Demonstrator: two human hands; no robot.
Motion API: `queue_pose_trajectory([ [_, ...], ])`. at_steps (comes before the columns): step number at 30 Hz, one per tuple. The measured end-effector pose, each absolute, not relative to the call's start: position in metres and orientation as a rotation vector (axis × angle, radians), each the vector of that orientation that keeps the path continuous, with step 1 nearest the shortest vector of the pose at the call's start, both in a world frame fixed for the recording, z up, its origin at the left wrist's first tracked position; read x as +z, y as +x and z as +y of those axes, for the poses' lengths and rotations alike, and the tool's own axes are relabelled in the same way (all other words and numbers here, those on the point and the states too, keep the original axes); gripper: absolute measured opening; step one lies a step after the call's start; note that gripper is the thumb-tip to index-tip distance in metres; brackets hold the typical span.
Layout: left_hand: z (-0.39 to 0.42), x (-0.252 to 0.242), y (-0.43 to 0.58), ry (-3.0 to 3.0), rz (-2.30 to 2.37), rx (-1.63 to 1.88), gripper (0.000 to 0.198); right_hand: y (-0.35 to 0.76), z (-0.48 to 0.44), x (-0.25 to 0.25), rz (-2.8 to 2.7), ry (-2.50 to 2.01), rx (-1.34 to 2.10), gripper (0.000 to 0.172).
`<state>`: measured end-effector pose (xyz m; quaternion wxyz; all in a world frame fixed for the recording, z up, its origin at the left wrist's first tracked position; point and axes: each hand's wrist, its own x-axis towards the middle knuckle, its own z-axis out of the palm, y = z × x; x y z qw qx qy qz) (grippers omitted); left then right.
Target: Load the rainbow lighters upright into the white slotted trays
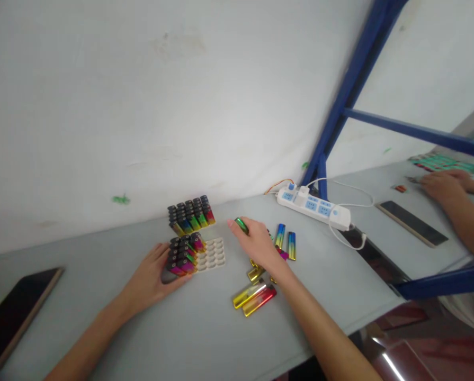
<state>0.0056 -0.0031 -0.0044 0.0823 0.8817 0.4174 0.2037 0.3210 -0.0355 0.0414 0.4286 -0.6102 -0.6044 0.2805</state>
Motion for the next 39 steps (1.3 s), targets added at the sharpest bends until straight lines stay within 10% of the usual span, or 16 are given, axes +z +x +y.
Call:
queue_pose_trajectory([
  [39,-0.02,-0.002,-0.005,2.54,1.179,0.606,0.048,0.263,-0.054,0.02,-2.356,-1.333,0.253,0.033],
])
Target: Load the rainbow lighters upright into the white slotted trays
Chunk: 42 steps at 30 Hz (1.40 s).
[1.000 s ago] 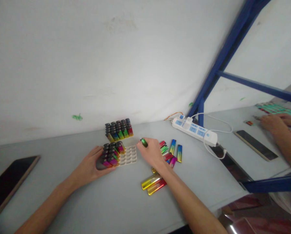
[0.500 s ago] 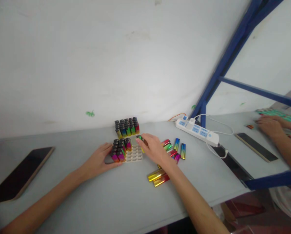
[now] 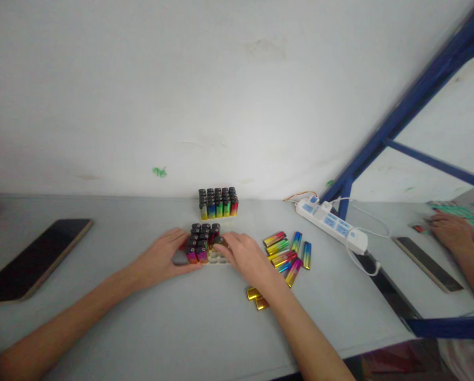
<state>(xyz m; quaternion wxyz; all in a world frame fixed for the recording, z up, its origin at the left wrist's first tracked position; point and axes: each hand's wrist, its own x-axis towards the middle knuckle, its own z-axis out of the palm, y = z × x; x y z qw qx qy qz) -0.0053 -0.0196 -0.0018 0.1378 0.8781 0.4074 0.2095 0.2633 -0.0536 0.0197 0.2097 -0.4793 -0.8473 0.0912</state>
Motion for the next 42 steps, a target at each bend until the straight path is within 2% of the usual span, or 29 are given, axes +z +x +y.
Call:
queue_pose_trajectory([
  [4,-0.019,-0.003,-0.005,2.524,1.181,0.635,0.049,0.248,-0.056,0.024,-2.401,-1.531,0.034,0.034],
  [8,-0.018,-0.001,-0.006,2.529,1.18,0.634,0.048,0.26,-0.057,0.027,-2.304,-1.571,0.146,0.048],
  [13,-0.015,-0.001,-0.006,2.52,1.192,0.613,0.049,0.324,-0.084,0.026,-1.807,-1.701,0.154,0.059],
  [17,-0.013,-0.002,-0.007,2.519,1.186,0.625,0.049,0.385,-0.11,0.015,-1.495,-1.892,0.139,0.06],
  [19,-0.013,-0.002,-0.008,2.527,1.183,0.623,0.051,0.408,-0.113,0.008,-1.439,-1.969,0.109,0.057],
  [26,-0.018,-0.001,-0.013,2.537,1.203,0.625,0.052,0.434,-0.092,-0.002,-1.428,-2.222,0.097,0.031],
  [29,-0.019,-0.001,-0.013,2.518,1.206,0.623,0.053,0.437,-0.082,0.004,-1.449,-2.195,0.109,0.02],
  [31,-0.02,-0.001,-0.013,2.513,1.202,0.611,0.055,0.433,-0.071,0.013,-1.482,-2.146,0.12,0.02],
  [33,-0.021,-0.002,-0.013,2.513,1.208,0.594,0.056,0.419,-0.055,0.022,-1.52,-2.002,0.208,0.026],
  [38,-0.023,0.001,-0.012,2.528,1.252,0.564,0.052,0.337,-0.016,0.041,-1.544,-1.425,0.68,0.045],
  [42,-0.022,0.003,-0.013,2.52,1.302,0.578,0.05,0.281,-0.013,0.037,-1.595,-1.349,0.684,0.056],
])
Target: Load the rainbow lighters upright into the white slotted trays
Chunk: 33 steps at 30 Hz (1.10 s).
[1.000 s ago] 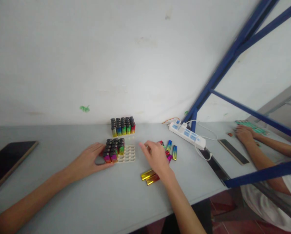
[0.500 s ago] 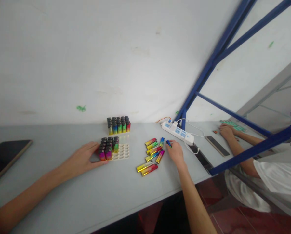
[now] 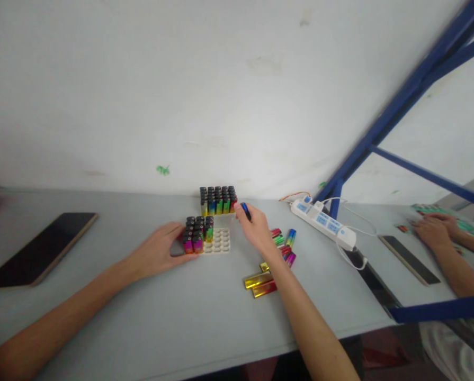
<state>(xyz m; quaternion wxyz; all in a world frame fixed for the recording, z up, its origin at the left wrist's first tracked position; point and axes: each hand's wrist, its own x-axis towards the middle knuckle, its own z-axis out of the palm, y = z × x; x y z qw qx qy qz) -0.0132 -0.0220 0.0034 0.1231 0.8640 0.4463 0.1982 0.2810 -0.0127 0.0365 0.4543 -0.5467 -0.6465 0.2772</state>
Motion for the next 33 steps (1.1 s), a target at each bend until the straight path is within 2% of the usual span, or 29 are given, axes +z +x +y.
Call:
queue_pose_trajectory([
  [3,-0.021,0.004,-0.014,2.501,1.317,0.598,0.048,0.265,-0.021,0.024,-1.583,-1.419,0.654,0.06],
  [8,-0.02,0.002,-0.015,2.476,1.326,0.624,0.049,0.259,-0.034,0.011,-1.497,-1.47,0.735,0.048],
  [14,-0.02,0.003,-0.016,2.468,1.296,0.624,0.05,0.254,-0.035,0.014,-1.537,-1.38,0.713,0.052],
  [17,-0.02,0.003,-0.018,2.464,1.305,0.614,0.05,0.257,-0.036,0.016,-1.649,-1.281,0.774,0.044],
  [20,-0.021,0.002,-0.02,2.473,1.299,0.59,0.051,0.262,-0.041,0.019,-1.83,-1.185,0.66,0.041],
  [25,-0.023,0.002,-0.022,2.485,1.272,0.592,0.048,0.264,-0.047,0.024,-2.04,-1.145,0.386,0.048],
  [30,-0.023,0.001,-0.023,2.486,1.251,0.629,0.047,0.258,-0.048,0.022,-2.084,-1.158,0.522,0.048],
  [33,-0.023,0.001,-0.023,2.475,1.227,0.669,0.048,0.255,-0.05,0.019,-2.159,-1.107,0.541,0.043],
])
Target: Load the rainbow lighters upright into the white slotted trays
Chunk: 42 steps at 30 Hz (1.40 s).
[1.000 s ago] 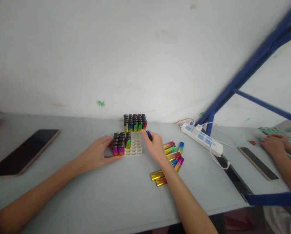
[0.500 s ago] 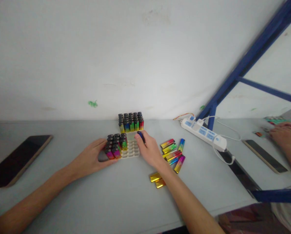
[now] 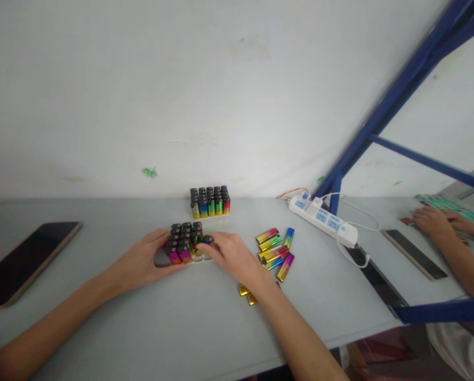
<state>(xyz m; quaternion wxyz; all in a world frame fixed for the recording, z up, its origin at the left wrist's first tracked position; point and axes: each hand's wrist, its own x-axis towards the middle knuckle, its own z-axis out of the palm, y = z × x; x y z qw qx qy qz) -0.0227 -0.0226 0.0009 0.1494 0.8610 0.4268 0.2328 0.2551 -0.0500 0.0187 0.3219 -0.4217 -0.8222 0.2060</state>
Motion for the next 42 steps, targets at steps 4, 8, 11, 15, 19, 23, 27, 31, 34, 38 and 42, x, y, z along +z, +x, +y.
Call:
queue_pose_trajectory([
  [4,-0.024,0.004,-0.021,2.461,1.242,0.642,0.047,0.251,-0.052,0.023,-2.322,-1.066,0.503,0.034],
  [8,-0.024,0.007,-0.019,2.452,1.233,0.633,0.048,0.246,-0.051,0.032,-2.433,-1.142,0.45,0.033],
  [11,-0.024,0.008,-0.018,2.441,1.232,0.627,0.047,0.242,-0.051,0.037,-2.48,-1.168,0.408,0.035],
  [15,-0.023,0.008,-0.018,2.446,1.242,0.644,0.048,0.237,-0.054,0.041,-2.502,-1.285,0.254,0.044],
  [19,-0.022,0.006,-0.02,2.445,1.224,0.66,0.049,0.234,-0.056,0.041,-2.487,-1.384,0.17,0.051],
  [23,-0.02,0.004,-0.022,2.452,1.227,0.668,0.053,0.239,-0.053,0.035,-2.495,-1.314,0.187,0.053],
  [27,-0.02,0.005,-0.022,2.466,1.228,0.646,0.052,0.271,-0.045,0.039,-2.359,-1.329,0.189,0.055],
  [31,-0.02,0.006,-0.021,2.463,1.214,0.649,0.047,0.336,-0.038,0.049,-1.99,-1.715,0.095,0.039],
  [34,-0.02,0.006,-0.02,2.457,1.204,0.676,0.044,0.385,-0.037,0.046,-1.702,-2.085,0.017,0.027],
  [38,-0.02,0.006,-0.019,2.46,1.214,0.668,0.045,0.416,-0.041,0.028,-1.526,-2.301,0.092,0.028],
  [42,-0.02,0.006,-0.018,2.453,1.217,0.681,0.044,0.416,-0.038,0.022,-1.547,-2.177,0.24,0.012],
])
